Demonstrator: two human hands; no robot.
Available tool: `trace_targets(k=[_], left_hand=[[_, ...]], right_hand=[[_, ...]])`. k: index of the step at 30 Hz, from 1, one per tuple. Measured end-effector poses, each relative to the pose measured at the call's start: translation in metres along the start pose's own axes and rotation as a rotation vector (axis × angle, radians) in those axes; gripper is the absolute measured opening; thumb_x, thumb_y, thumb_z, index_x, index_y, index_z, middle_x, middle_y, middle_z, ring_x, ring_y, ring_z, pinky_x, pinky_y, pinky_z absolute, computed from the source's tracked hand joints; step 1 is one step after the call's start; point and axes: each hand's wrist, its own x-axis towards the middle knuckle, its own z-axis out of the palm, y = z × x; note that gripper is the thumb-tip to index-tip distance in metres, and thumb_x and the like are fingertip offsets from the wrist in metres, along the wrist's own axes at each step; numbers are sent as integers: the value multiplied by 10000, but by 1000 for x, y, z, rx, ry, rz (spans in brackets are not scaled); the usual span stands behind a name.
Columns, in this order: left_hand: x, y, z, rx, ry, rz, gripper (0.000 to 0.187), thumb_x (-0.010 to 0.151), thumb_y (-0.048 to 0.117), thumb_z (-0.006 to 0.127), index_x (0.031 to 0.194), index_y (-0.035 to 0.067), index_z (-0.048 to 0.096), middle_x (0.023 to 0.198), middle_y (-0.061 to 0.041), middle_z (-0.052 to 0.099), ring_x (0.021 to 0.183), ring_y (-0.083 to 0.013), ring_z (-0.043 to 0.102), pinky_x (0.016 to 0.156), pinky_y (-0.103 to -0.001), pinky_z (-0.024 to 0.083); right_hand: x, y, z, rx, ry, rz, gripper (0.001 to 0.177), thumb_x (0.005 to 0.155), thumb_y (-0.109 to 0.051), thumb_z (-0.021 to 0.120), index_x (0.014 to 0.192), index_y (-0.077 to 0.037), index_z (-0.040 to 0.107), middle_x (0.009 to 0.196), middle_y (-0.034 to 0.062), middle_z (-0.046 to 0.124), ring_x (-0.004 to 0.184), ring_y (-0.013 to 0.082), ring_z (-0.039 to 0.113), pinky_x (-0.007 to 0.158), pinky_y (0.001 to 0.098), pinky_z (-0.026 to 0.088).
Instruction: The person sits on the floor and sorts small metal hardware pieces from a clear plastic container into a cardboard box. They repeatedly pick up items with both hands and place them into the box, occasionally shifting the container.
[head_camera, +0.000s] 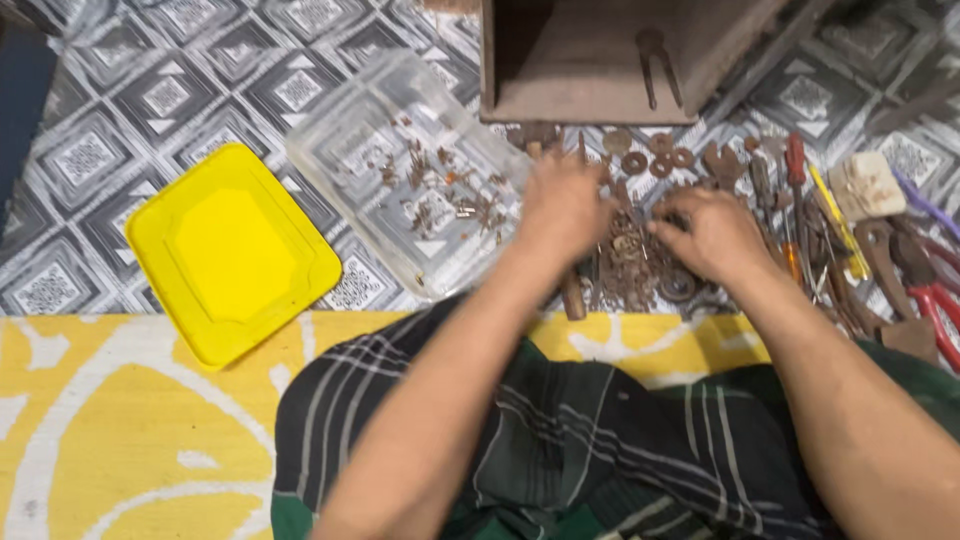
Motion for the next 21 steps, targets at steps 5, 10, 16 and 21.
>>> trace_targets(k=[5,10,16,21], left_hand=[[-1,-62,-60,23,-63,-10,320,838,248,757,1129,115,765,1217,-149,693,1192,-355,589,1036,-486,445],[-24,-114,-93,3,-101,-155,380,837,299,787,1141,74,746,1218,-189,691,1194,-380,602,1044,-465,455],[-14,-127,-102,-33,-176,-342,455,860,361,790,1229,108,710,1217,-214,684,1161,-397,629,1012,-467,472],[-13,-126,-111,-29,-188,-371,500,854,380,802,1260,108,696,1227,-204,686,1163,-371,641,1004,-451,485]], right_hand=[[-1,-12,-9,11,7,-66,339,914,-337,774,1098,-53,756,1170,163,724,1125,386,652,979,474,509],[-1,-30,-15,-2,-181,79,331,900,-355,767,1124,-111,776,1200,126,719,1113,361,653,970,477,500],[4,-40,-13,-11,-265,10,343,889,-368,770,1147,-141,776,1235,106,720,1117,323,667,994,453,505],[-3,-44,-17,16,-566,30,230,859,-349,775,1024,-194,815,1190,28,761,1092,246,709,992,402,533]])
